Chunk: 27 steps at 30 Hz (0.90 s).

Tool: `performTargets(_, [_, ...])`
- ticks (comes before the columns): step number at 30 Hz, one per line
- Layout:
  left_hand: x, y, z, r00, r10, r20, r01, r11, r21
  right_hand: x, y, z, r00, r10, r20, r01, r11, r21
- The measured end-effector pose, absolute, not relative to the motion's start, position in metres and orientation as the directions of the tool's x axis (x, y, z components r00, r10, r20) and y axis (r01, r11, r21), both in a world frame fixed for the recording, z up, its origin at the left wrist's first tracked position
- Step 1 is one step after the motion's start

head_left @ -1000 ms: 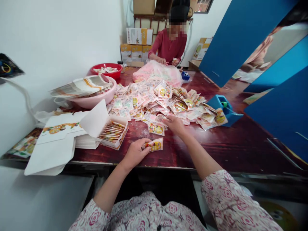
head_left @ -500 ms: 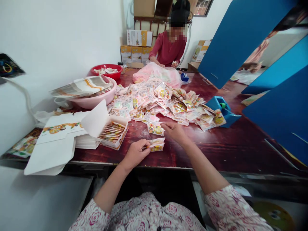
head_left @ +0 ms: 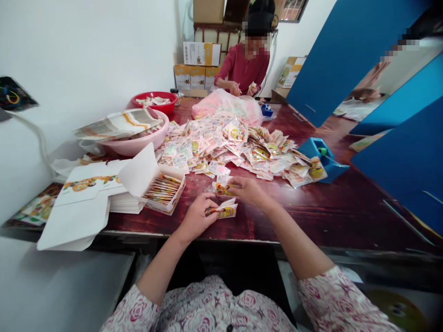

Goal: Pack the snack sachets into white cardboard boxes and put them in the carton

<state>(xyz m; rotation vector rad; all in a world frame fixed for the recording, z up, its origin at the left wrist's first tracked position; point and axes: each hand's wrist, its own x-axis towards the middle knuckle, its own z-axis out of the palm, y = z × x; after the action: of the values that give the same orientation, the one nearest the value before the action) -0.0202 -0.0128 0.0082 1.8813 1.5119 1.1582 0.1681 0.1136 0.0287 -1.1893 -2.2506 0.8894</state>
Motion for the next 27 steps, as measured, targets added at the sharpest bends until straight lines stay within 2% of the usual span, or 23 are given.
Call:
performTargets(2, [-0.02, -0.013, 0.007, 0.04, 0.935, 0.352, 0.563, -0.313, 0.765, 0.173, 0.1, 0.033, -0.662, 0.749, 0.015, 0.466, 0.427, -0.775])
performTargets(4, [-0.02, -0.013, 0.006, 0.058, 0.945, 0.321, 0.53, -0.302, 0.792, 0.178, 0.093, 0.037, -0.736, 0.676, -0.042, 0.425, 0.413, -0.806])
performTargets(5, [-0.019, -0.014, 0.005, 0.069, 0.953, 0.295, 0.506, -0.288, 0.813, 0.179, 0.094, 0.038, -0.74, 0.671, -0.056, 0.428, 0.405, -0.808])
performTargets(7, [-0.019, -0.015, 0.005, 0.083, 0.963, 0.256, 0.478, -0.264, 0.838, 0.181, 0.104, 0.038, -0.671, 0.74, -0.035, 0.488, 0.406, -0.773])
performTargets(9, [-0.018, -0.016, 0.006, 0.071, 0.966, 0.249, 0.485, -0.252, 0.838, 0.18, 0.12, 0.036, -0.542, 0.839, 0.058, 0.594, 0.43, -0.68])
performTargets(11, [-0.018, -0.016, 0.007, 0.054, 0.968, 0.247, 0.484, -0.242, 0.841, 0.176, 0.137, 0.035, -0.496, 0.861, 0.113, 0.693, 0.471, -0.545])
performTargets(14, [-0.019, -0.016, 0.008, 0.007, 0.982, 0.187, 0.458, -0.169, 0.872, 0.169, 0.15, 0.034, -0.52, 0.854, 0.034, 0.798, 0.499, -0.338])
performTargets(16, [-0.019, -0.015, 0.008, -0.014, 0.99, 0.142, 0.468, -0.119, 0.876, 0.167, 0.151, 0.034, -0.498, 0.867, -0.027, 0.829, 0.467, -0.307])
performTargets(19, [-0.02, -0.014, 0.006, 0.007, 0.991, 0.137, 0.53, -0.12, 0.84, 0.168, 0.146, 0.032, -0.466, 0.884, -0.024, 0.795, 0.407, -0.449])
performTargets(22, [-0.02, -0.013, 0.007, 0.049, 0.974, 0.22, 0.545, -0.21, 0.812, 0.171, 0.13, 0.032, -0.483, 0.875, 0.03, 0.639, 0.376, -0.67])
performTargets(25, [-0.02, -0.013, 0.009, 0.052, 0.943, 0.328, 0.561, -0.299, 0.772, 0.172, 0.108, 0.039, -0.649, 0.76, -0.04, 0.456, 0.346, -0.82])
performTargets(27, [-0.019, -0.013, 0.009, 0.059, 0.941, 0.334, 0.556, -0.309, 0.772, 0.17, 0.1, 0.046, -0.756, 0.645, -0.114, 0.406, 0.325, -0.854])
